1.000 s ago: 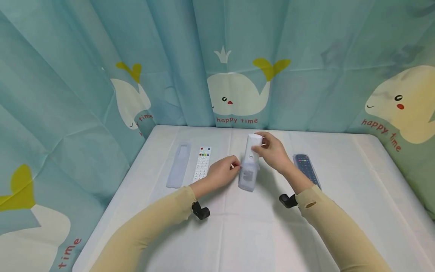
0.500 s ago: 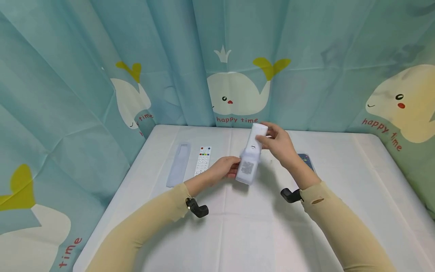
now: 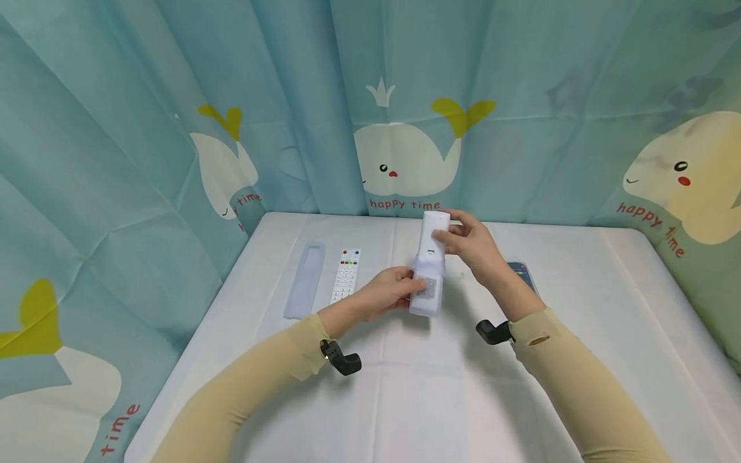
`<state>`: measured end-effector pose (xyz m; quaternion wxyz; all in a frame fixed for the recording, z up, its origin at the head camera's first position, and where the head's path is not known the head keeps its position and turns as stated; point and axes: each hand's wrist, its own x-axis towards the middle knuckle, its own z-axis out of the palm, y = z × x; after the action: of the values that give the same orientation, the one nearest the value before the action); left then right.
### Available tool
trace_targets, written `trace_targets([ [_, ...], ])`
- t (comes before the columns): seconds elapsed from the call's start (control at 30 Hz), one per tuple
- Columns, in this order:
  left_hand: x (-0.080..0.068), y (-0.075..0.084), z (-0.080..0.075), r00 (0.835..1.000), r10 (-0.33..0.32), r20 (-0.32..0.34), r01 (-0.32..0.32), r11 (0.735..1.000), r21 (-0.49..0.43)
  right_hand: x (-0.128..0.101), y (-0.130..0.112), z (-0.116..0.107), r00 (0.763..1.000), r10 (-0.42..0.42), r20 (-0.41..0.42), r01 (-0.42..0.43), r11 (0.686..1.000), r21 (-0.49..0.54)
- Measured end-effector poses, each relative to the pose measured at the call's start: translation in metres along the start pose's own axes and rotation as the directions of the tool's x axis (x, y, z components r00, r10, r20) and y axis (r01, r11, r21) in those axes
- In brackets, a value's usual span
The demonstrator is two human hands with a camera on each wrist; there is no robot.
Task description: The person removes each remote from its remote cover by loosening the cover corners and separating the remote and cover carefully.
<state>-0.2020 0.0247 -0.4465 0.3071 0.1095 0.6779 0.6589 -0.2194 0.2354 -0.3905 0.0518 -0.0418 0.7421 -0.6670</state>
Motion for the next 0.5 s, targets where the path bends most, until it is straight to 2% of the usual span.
trace_targets([
  [0.23,0.003,-0.005,0.004,0.995,0.03,-0.099,-0.029,0.999,0.013,0.003,0.003,0.003,0.999,0.005,0.037,-0.006,1.0,0.019],
  [0.5,0.003,-0.013,0.01,0.992,0.04,-0.121,-0.034,0.998,0.05,0.007,0.011,-0.001,0.999,0.048,0.022,-0.046,0.997,-0.063],
])
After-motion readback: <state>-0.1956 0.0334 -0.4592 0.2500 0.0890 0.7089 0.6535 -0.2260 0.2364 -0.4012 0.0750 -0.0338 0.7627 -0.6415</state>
